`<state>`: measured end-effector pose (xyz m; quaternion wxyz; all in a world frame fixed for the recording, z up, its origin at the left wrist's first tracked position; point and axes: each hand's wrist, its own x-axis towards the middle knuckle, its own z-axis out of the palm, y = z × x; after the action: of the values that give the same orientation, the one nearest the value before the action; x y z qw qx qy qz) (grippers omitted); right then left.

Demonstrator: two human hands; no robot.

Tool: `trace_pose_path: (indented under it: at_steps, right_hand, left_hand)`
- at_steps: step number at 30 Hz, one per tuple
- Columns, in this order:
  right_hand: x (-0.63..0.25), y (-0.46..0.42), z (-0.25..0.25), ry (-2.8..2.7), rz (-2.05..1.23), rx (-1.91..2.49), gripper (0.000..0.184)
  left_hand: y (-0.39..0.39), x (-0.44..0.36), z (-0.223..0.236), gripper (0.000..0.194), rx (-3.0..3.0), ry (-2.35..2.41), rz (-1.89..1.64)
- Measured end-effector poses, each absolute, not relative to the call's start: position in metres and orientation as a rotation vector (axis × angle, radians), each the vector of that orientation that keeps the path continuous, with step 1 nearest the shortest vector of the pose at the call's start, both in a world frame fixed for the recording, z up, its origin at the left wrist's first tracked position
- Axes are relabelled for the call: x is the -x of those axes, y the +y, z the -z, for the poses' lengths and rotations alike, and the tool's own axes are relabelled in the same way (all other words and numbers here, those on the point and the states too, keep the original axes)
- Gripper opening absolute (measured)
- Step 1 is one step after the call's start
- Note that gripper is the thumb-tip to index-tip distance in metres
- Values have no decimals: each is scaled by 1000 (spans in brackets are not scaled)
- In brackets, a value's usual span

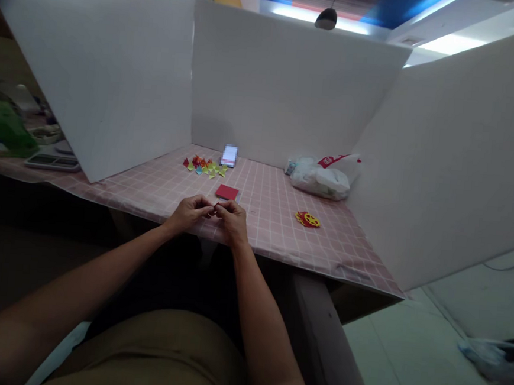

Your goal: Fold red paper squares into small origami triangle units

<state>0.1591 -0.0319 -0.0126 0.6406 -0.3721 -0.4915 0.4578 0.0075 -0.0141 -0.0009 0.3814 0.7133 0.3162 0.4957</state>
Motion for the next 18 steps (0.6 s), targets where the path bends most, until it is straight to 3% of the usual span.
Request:
trace_pose_path:
  at_steps: [10, 18]
  right_hand:
    - [-157, -27, 15, -1180, -978, 913, 18]
    - [-152, -13, 0, -1231, -916, 940, 17]
  left_hand:
    - [-5, -1, -4, 10, -1870, 845, -1264]
    - [16, 0, -7, 24, -1731, 776, -1185]
